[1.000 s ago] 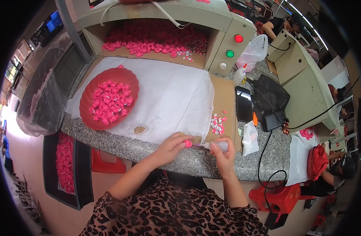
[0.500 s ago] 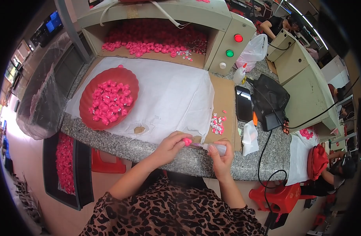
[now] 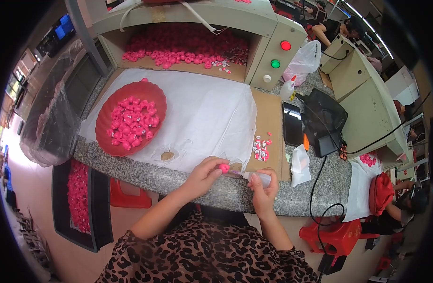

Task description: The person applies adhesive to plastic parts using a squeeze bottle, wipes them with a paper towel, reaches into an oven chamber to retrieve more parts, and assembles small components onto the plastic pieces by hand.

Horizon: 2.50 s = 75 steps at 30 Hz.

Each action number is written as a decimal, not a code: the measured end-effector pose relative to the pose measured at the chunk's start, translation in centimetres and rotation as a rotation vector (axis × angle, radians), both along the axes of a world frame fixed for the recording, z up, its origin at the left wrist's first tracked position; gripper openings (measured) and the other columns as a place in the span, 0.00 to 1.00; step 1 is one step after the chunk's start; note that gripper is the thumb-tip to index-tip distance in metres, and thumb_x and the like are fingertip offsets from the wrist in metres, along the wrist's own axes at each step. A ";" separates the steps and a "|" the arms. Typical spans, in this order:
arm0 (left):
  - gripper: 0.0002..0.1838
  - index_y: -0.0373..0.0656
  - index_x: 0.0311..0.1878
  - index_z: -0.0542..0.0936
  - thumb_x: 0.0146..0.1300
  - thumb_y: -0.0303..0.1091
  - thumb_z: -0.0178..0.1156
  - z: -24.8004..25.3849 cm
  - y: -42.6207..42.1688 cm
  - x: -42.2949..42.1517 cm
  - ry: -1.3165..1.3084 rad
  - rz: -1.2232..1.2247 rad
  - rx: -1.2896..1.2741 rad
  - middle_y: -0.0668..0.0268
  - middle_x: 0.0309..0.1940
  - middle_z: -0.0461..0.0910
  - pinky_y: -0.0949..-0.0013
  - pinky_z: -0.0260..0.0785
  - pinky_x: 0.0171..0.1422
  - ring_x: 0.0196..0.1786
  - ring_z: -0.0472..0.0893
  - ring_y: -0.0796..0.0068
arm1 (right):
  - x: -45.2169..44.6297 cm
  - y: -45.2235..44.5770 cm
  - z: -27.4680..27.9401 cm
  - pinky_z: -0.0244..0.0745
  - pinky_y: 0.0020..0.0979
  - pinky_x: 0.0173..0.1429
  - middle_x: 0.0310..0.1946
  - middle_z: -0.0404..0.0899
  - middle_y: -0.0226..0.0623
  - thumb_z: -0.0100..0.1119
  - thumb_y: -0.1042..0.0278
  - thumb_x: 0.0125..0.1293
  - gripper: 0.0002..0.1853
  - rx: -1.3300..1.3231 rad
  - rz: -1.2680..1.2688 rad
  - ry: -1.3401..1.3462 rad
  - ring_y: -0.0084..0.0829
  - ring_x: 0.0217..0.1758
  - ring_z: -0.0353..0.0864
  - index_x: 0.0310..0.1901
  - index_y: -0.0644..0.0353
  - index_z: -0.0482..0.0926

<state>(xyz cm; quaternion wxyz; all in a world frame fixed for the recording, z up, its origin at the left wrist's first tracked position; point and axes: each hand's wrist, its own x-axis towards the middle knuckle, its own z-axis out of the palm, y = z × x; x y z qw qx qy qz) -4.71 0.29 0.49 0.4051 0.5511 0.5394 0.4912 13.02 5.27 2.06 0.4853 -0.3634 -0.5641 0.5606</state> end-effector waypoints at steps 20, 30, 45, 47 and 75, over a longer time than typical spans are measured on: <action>0.10 0.36 0.33 0.69 0.48 0.19 0.58 -1.3 -0.1 1.0 -0.146 0.204 0.095 0.63 0.38 0.64 0.76 0.72 0.44 0.41 0.72 0.76 | 0.0 -1.0 -1.6 0.68 0.19 0.28 0.32 0.64 0.34 0.53 0.75 0.57 0.09 0.348 -0.024 -0.219 0.20 0.27 0.70 0.36 0.65 0.64; 0.12 0.36 0.37 0.66 0.51 0.21 0.58 -1.3 -0.1 0.8 -0.332 0.160 0.046 0.63 0.39 0.68 0.78 0.70 0.40 0.40 0.73 0.78 | 0.0 -0.2 0.4 0.73 0.22 0.32 0.31 0.72 0.35 0.57 0.76 0.54 0.14 -0.357 0.034 0.457 0.26 0.29 0.75 0.40 0.62 0.66; 0.09 0.37 0.37 0.67 0.54 0.22 0.56 0.8 0.1 2.1 -0.769 -0.045 -0.204 0.63 0.32 0.71 0.77 0.69 0.30 0.31 0.75 0.76 | 5.4 5.2 1.9 0.70 0.25 0.38 0.32 0.75 0.38 0.56 0.67 0.55 0.17 -0.260 0.124 -0.106 0.26 0.33 0.76 0.43 0.68 0.69; 0.09 0.37 0.37 0.67 0.53 0.22 0.56 0.8 0.2 2.4 -0.793 -0.025 -0.191 0.63 0.33 0.71 0.76 0.69 0.30 0.31 0.75 0.77 | 5.1 5.4 1.4 0.70 0.25 0.36 0.32 0.76 0.37 0.57 0.67 0.53 0.17 -0.271 0.135 -0.172 0.26 0.32 0.76 0.43 0.68 0.70; 0.11 0.35 0.44 0.68 0.58 0.25 0.52 -0.4 0.1 2.3 -0.771 -0.045 -0.196 0.62 0.34 0.72 0.76 0.69 0.34 0.34 0.74 0.76 | 0.5 6.0 0.5 0.69 0.40 0.33 0.24 0.75 0.48 0.57 0.63 0.49 0.11 0.300 -0.143 -1.002 0.46 0.28 0.75 0.31 0.61 0.77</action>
